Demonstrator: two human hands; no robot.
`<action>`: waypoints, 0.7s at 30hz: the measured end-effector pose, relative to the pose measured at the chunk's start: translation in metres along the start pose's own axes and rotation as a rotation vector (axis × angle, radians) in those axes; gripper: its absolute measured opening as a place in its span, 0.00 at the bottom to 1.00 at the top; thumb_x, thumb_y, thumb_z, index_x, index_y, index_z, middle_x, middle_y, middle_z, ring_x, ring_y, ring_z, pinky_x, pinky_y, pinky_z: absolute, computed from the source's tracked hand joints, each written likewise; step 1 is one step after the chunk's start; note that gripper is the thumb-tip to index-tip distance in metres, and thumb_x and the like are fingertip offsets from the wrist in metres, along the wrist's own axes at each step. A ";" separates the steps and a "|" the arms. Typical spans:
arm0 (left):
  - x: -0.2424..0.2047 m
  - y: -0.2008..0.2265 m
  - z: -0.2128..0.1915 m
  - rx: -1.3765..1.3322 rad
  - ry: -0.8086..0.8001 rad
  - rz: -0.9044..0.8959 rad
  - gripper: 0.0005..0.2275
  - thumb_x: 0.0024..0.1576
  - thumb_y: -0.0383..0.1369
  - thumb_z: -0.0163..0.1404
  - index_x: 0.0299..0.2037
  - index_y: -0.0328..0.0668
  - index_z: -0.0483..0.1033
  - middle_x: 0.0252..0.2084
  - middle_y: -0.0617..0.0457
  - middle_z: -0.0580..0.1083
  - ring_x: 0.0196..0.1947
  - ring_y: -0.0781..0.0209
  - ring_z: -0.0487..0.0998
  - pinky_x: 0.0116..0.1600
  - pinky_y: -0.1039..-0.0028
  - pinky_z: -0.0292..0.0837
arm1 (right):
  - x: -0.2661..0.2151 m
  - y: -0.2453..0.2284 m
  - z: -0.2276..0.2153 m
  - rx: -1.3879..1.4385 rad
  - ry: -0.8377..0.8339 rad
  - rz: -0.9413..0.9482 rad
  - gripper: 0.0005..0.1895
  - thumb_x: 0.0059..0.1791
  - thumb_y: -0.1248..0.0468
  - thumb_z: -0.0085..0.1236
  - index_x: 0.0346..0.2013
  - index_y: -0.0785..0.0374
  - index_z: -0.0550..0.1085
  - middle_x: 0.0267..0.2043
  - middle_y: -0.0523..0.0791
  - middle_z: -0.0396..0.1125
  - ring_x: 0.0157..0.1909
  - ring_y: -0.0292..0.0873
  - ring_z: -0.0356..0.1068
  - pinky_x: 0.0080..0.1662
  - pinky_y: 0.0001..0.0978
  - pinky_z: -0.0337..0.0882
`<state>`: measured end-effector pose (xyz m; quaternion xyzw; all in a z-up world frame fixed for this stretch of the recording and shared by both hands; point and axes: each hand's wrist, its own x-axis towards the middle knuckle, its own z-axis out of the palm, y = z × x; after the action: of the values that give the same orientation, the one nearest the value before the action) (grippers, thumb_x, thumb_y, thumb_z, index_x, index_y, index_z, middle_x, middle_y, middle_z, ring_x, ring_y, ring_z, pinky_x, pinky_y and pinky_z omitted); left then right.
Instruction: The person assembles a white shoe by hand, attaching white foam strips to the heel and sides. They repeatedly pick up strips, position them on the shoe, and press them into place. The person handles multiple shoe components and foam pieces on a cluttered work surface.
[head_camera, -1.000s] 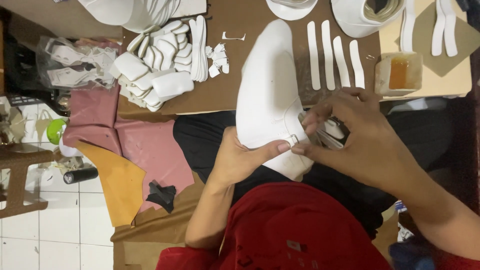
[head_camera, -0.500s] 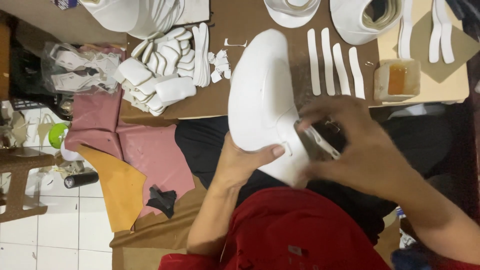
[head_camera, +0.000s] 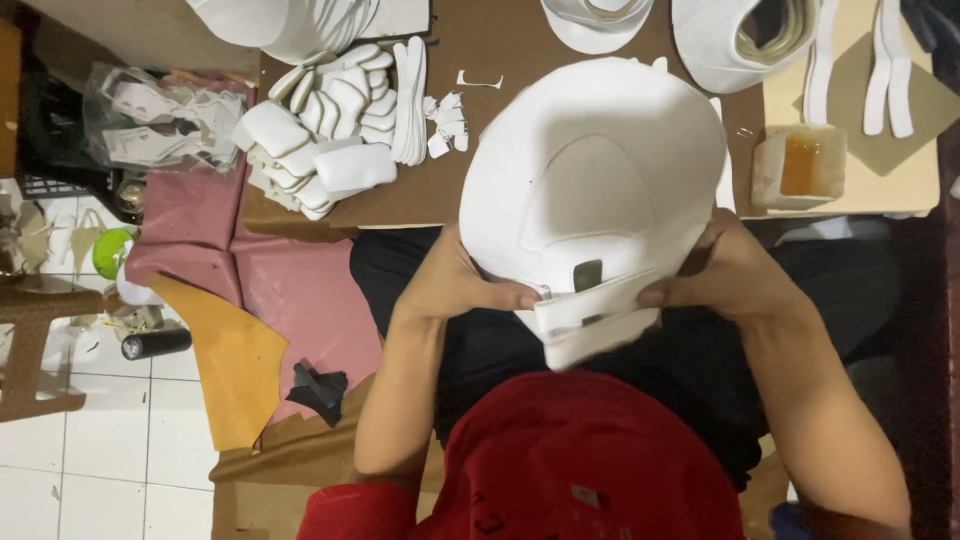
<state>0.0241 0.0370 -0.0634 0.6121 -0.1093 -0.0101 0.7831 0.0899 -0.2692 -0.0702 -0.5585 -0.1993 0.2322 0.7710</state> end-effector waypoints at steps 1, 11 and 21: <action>-0.001 -0.003 -0.003 -0.002 -0.003 -0.004 0.42 0.32 0.22 0.75 0.63 0.35 0.74 0.56 0.42 0.78 0.54 0.59 0.75 0.60 0.58 0.73 | 0.001 -0.007 0.006 0.001 0.005 0.002 0.34 0.24 0.81 0.75 0.45 0.76 0.77 0.38 0.57 0.75 0.44 0.57 0.78 0.46 0.51 0.79; 0.008 -0.008 -0.012 -0.049 -0.077 -0.039 0.47 0.32 0.19 0.74 0.68 0.33 0.67 0.61 0.38 0.75 0.60 0.53 0.71 0.64 0.53 0.69 | -0.010 -0.012 0.019 -0.035 0.002 -0.006 0.23 0.28 0.77 0.78 0.36 0.71 0.81 0.29 0.52 0.76 0.33 0.47 0.79 0.37 0.40 0.81; -0.058 -0.081 -0.035 -0.200 -0.089 0.013 0.41 0.27 0.19 0.75 0.58 0.22 0.74 0.50 0.33 0.79 0.51 0.51 0.76 0.57 0.48 0.72 | -0.024 0.080 0.018 0.043 -0.216 0.312 0.31 0.23 0.50 0.86 0.30 0.65 0.83 0.22 0.42 0.75 0.23 0.34 0.71 0.22 0.26 0.71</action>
<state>-0.0161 0.0588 -0.1579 0.5292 -0.1464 -0.0427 0.8347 0.0496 -0.2479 -0.1425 -0.5378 -0.1869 0.4120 0.7114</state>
